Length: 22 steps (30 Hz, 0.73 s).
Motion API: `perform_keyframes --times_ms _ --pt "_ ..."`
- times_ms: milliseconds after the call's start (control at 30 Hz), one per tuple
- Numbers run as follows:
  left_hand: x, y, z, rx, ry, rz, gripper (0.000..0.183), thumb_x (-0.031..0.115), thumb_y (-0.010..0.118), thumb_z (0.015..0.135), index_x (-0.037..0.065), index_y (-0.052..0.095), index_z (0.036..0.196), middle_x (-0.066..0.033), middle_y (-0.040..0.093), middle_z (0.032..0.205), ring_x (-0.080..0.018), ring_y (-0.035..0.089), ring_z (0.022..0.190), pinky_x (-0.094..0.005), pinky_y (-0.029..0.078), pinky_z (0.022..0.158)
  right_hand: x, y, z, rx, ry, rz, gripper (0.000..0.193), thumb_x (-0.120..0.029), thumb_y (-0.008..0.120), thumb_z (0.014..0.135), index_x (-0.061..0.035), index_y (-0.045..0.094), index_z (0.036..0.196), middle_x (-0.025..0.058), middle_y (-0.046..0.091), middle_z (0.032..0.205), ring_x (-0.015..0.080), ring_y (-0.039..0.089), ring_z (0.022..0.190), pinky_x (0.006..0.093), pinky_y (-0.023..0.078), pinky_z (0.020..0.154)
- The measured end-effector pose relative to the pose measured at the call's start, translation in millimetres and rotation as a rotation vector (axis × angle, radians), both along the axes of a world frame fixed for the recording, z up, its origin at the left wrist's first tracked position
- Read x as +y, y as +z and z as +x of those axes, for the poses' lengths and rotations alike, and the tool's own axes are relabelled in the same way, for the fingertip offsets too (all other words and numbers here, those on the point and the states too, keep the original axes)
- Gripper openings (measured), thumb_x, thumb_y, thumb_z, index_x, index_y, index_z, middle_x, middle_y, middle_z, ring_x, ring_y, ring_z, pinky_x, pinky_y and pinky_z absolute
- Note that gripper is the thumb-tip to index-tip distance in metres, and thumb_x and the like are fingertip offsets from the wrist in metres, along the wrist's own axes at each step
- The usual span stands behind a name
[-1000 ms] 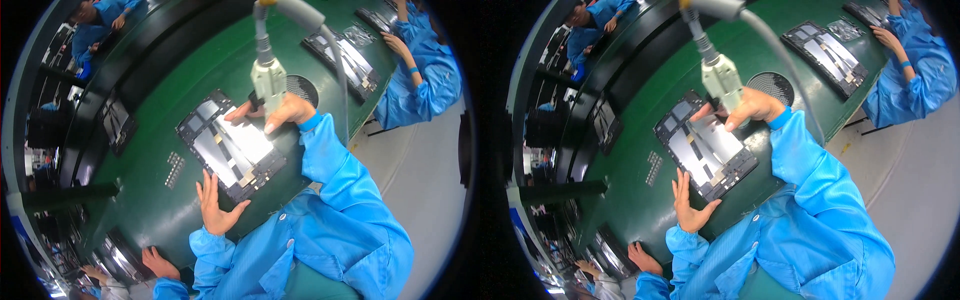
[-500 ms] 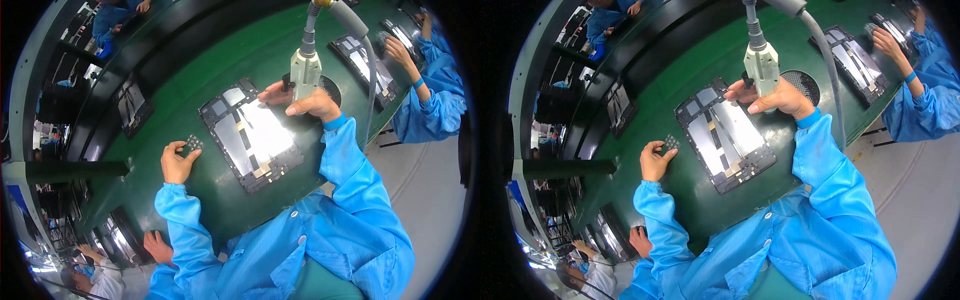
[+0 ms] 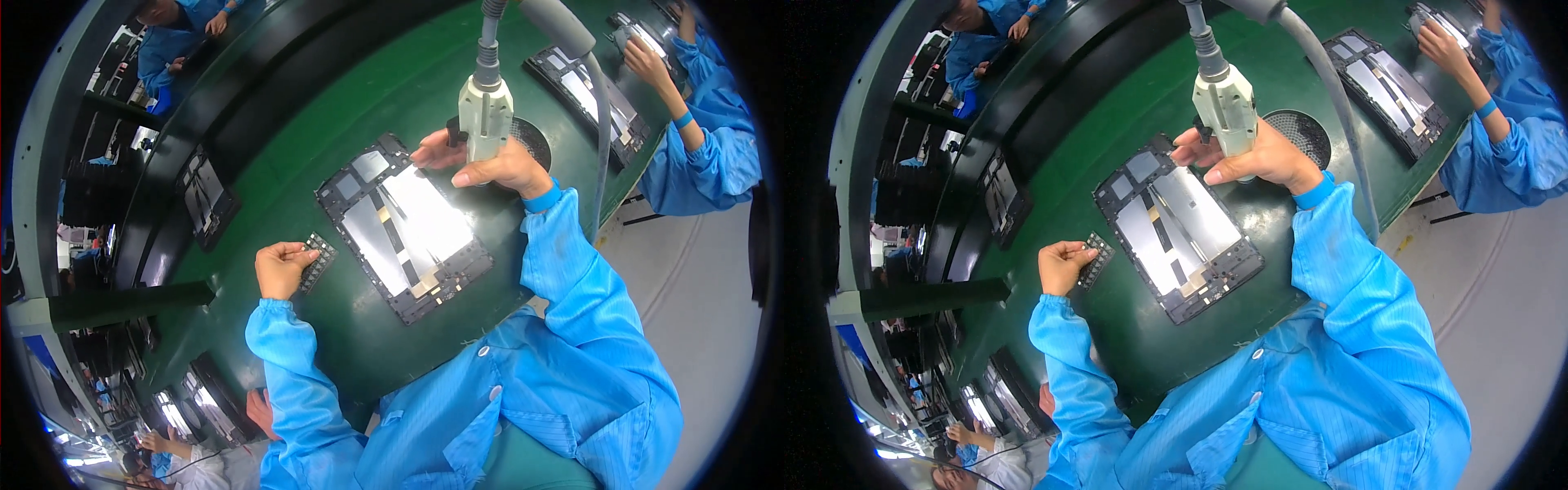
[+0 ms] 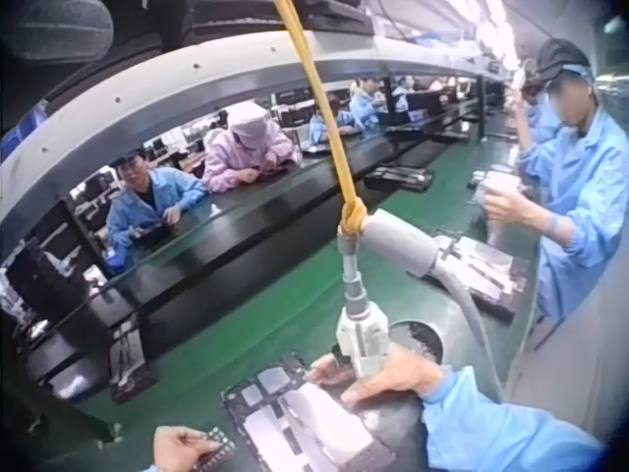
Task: The person assembles tablet devices along a production line by attaching small components onto the frames, driving screws with an electric screwdriver, and sliding the assembled tablets down the conveyor belt.
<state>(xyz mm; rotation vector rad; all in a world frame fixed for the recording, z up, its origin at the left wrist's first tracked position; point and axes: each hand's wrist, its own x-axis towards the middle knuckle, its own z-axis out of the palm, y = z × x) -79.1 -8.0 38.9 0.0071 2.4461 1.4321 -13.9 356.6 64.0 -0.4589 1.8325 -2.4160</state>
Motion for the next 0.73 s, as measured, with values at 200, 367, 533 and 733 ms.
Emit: perform_keyframes --times_ms 200,367,533,733 --pt "28 16 23 0.265 -0.009 -0.384 0.015 0.002 0.075 0.066 -0.003 0.062 0.072 -0.0094 0.065 0.068 -0.0134 0.061 0.062 -0.0248 0.048 0.059 3 0 3 0.022 -0.027 -0.012 0.053 -0.001 0.070 0.066 -0.0015 0.052 0.116 0.0147 0.060 0.107 0.0222 0.058 0.101 0.0348 0.045 0.088" --pt "48 6 57 0.828 -0.023 -0.097 0.012 -0.004 0.068 0.070 0.000 0.056 0.070 -0.0133 0.064 0.080 -0.0226 0.064 0.081 -0.0300 0.049 0.074 7 5 5 0.075 -0.081 -0.070 0.059 -0.003 0.071 0.071 -0.0002 0.045 0.123 0.0180 0.059 0.109 0.0261 0.058 0.101 0.0362 0.045 0.089" --pt "91 -7 94 0.824 -0.020 0.168 0.015 -0.012 0.063 0.071 -0.001 0.054 0.076 -0.0127 0.062 0.080 -0.0264 0.061 0.091 -0.0351 0.049 0.079 25 21 5 0.136 -0.405 -0.100 0.054 -0.004 0.072 0.072 0.0019 0.046 0.119 0.0071 0.062 0.073 0.0175 0.064 0.069 0.0266 0.052 0.064" --pt "116 -17 104 0.784 -0.051 0.124 0.018 -0.004 0.066 0.072 0.004 0.058 0.085 -0.0130 0.065 0.088 -0.0324 0.060 0.094 -0.0498 0.028 0.100 25 12 3 0.116 -0.474 0.171 0.056 -0.005 0.071 0.073 0.0031 0.044 0.122 0.0136 0.065 0.079 0.0208 0.064 0.065 0.0269 0.054 0.060"
